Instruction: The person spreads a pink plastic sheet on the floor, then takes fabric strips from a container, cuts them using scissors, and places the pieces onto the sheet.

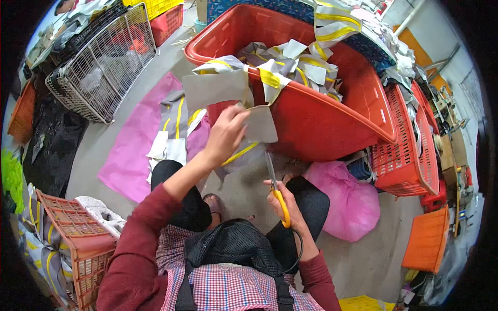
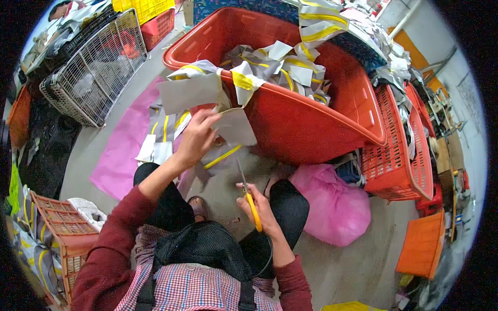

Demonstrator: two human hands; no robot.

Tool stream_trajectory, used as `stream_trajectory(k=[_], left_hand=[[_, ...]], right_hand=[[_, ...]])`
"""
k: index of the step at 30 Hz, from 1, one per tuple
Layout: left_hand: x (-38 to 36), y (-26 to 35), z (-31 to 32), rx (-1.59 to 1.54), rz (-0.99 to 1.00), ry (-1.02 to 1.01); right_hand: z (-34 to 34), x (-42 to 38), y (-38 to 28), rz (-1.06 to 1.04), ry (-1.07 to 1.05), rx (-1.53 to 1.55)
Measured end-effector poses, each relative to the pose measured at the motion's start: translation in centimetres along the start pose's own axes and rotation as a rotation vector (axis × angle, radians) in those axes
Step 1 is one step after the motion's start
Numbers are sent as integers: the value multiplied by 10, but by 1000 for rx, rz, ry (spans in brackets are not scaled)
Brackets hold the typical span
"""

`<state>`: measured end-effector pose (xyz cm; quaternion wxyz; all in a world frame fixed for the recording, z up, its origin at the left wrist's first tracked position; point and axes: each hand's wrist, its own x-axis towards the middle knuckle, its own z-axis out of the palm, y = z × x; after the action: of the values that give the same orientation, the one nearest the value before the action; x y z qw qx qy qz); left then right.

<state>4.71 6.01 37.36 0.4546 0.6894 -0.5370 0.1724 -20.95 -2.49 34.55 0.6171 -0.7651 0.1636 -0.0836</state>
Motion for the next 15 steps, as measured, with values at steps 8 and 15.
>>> stream_trajectory(k=[8,15], left_hand=[[48,-11,88,22,-415,-1],[-37,37,-31,-176,-407,-164]], right_hand=[[-1,5,3,-45,73,-14],[2,-2,-1,-199,36,-114]])
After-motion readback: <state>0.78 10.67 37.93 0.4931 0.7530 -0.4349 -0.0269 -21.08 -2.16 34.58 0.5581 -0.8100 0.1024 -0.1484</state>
